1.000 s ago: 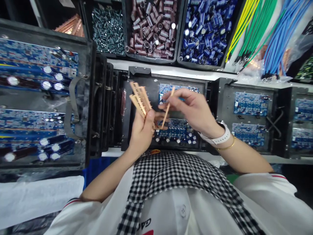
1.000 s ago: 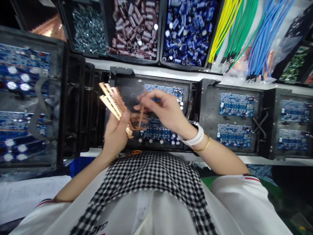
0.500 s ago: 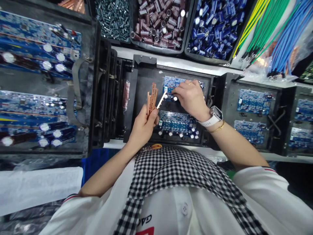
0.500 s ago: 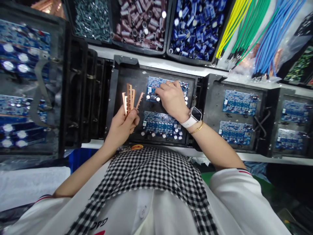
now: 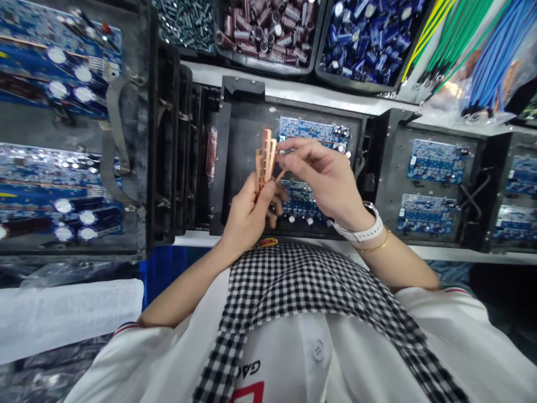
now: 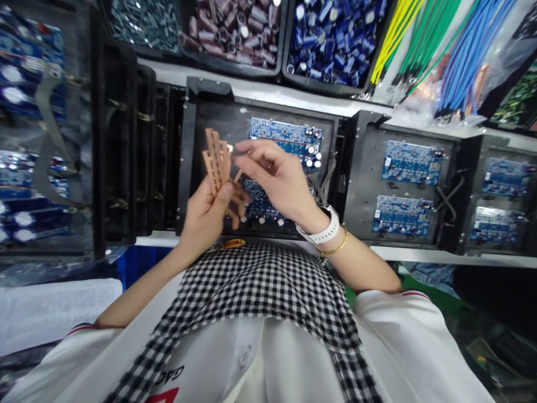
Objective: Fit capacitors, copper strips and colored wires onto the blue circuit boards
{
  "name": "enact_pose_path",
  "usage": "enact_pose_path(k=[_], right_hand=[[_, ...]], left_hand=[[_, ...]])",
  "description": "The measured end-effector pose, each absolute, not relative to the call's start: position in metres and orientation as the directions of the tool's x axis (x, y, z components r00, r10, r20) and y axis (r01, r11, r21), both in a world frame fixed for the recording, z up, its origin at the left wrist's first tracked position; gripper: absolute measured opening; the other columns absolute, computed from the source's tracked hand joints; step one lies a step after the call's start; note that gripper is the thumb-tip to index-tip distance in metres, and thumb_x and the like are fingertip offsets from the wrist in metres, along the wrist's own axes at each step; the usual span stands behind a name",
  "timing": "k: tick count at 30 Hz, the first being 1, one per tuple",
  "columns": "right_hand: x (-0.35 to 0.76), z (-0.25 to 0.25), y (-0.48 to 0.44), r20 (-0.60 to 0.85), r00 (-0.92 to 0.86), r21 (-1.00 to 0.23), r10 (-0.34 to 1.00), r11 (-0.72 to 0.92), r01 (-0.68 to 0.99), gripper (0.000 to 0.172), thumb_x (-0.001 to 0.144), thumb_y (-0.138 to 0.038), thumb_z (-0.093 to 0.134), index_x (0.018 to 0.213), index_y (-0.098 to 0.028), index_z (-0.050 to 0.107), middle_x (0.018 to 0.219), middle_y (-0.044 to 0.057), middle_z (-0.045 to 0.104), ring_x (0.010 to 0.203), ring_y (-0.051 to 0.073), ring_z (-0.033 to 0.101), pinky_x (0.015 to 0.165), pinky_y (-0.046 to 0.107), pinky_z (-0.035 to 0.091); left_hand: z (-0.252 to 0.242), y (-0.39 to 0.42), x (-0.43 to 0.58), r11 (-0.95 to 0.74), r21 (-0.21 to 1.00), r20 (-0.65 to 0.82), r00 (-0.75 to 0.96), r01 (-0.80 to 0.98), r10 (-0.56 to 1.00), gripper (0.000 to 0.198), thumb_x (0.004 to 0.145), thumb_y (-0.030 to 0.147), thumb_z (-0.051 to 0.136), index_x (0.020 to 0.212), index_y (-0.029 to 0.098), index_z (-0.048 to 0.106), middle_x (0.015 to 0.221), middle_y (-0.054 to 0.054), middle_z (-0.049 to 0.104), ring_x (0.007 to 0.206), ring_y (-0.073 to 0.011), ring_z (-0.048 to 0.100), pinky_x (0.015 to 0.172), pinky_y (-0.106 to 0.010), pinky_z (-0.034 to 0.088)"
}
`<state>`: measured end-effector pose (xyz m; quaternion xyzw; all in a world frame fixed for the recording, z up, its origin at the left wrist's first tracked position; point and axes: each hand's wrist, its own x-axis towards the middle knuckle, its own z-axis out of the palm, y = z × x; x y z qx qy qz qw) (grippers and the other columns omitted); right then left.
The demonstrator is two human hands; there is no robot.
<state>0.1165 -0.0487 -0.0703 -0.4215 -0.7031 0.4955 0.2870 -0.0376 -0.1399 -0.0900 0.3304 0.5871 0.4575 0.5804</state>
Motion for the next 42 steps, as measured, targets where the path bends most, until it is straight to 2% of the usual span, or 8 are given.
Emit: enact_pose_path(k=[4, 13, 23, 27, 31, 35, 39, 42], right_hand=[[0.131, -0.074, -0.074, -0.04, -0.43, -0.9, 0.902, 0.155, 0.408, 0.027, 0.101, -0.046, 0.046, 0.105, -0.028, 0.066, 0.094, 0.001, 0.068, 0.082, 0.015, 0.067, 0.073, 0.032, 0.054], [0.141, -0.114, -0.095, -0.064, -0.708, -0.392, 0.703, 0.635, 0.666, 0.029, 0.097, -0.013, 0.043, 0.11, -0.02, 0.068, 0.098, 0.009, 0.065, 0.089, 0.023, 0.057, 0.077, 0.037, 0.045], [0.143, -0.115, -0.089, -0.005, -0.754, -0.22, 0.657, 0.734, 0.642, 0.024, 0.095, -0.012, 0.048, 0.087, -0.021, 0.068, 0.089, 0.006, 0.064, 0.087, 0.024, 0.052, 0.073, 0.038, 0.039], [0.147, -0.102, -0.092, 0.099, -0.712, -0.277, 0.695, 0.707, 0.651, 0.022, 0.097, -0.018, 0.05, 0.098, -0.021, 0.071, 0.097, 0.008, 0.065, 0.092, 0.024, 0.055, 0.075, 0.04, 0.046], [0.153, -0.082, -0.104, 0.381, -0.679, -0.41, 0.627, 0.773, 0.484, 0.029, 0.096, -0.022, 0.056, 0.122, -0.031, 0.065, 0.119, 0.003, 0.067, 0.113, 0.024, 0.059, 0.098, 0.046, 0.05], [0.157, -0.067, -0.114, 0.402, -0.613, -0.61, 0.68, 0.698, 0.375, 0.038, 0.094, -0.025, 0.063, 0.13, -0.037, 0.059, 0.128, 0.0, 0.064, 0.12, 0.023, 0.061, 0.103, 0.046, 0.053], [0.154, -0.064, -0.12, 0.158, -0.414, -0.892, 0.896, 0.31, 0.33, 0.028, 0.094, -0.039, 0.062, 0.12, -0.029, 0.064, 0.133, 0.005, 0.059, 0.122, 0.025, 0.061, 0.099, 0.046, 0.057], [0.15, -0.067, -0.122, 0.1, -0.372, -0.964, 0.923, 0.183, 0.194, 0.02, 0.101, -0.038, 0.049, 0.102, -0.026, 0.066, 0.125, 0.004, 0.063, 0.11, 0.021, 0.067, 0.096, 0.045, 0.058]], left_hand=[[-0.09, -0.145, -0.047, 0.324, 0.946, -0.314, -0.235, 0.003, 0.92, 0.031, 0.099, 0.046, 0.052, 0.102, 0.017, 0.062, 0.079, -0.002, 0.059, 0.055, -0.0084, 0.052, 0.042, -0.017, 0.037], [-0.093, -0.146, -0.056, 0.413, 0.815, -0.411, -0.098, 0.407, 0.906, 0.017, 0.101, 0.036, 0.047, 0.1, 0.019, 0.048, 0.072, 0.003, 0.066, 0.065, -0.0131, 0.061, 0.063, -0.022, 0.041], [-0.095, -0.146, -0.055, 0.409, 0.877, -0.384, -0.144, 0.252, 0.912, 0.011, 0.091, 0.027, 0.06, 0.092, 0.017, 0.055, 0.063, 0.003, 0.064, 0.059, -0.0117, 0.058, 0.063, -0.021, 0.043], [-0.086, -0.15, -0.049, 0.516, 0.856, -0.518, -0.082, -0.043, 0.852, 0.021, 0.088, 0.031, 0.063, 0.101, 0.018, 0.052, 0.059, 0.004, 0.061, 0.04, -0.0059, 0.039, 0.041, -0.016, 0.028], [-0.074, -0.15, -0.047, 0.713, 0.608, -0.676, 0.242, -0.348, 0.696, 0.029, 0.087, 0.043, 0.062, 0.088, 0.018, 0.048, 0.056, 0.0, 0.058, 0.034, -0.0028, 0.023, 0.033, -0.013, 0.013], [-0.065, -0.15, -0.043, 0.77, 0.478, -0.618, 0.461, -0.423, 0.637, 0.028, 0.089, 0.042, 0.061, 0.082, 0.017, 0.05, 0.047, 0.004, 0.046, 0.034, -0.0025, 0.019, 0.032, -0.011, 0.011], [-0.059, -0.155, -0.03, 0.635, 0.643, -0.491, 0.406, -0.428, 0.771, 0.031, 0.095, 0.044, 0.058, 0.082, 0.018, 0.046, 0.059, 0.0, 0.059, 0.036, -0.0029, 0.031, 0.034, -0.011, 0.02], [-0.06, -0.161, -0.023, 0.487, 0.79, -0.383, 0.32, -0.374, 0.867, 0.031, 0.096, 0.047, 0.056, 0.089, 0.018, 0.049, 0.083, -0.005, 0.07, 0.057, -0.0118, 0.063, 0.05, -0.019, 0.05]])
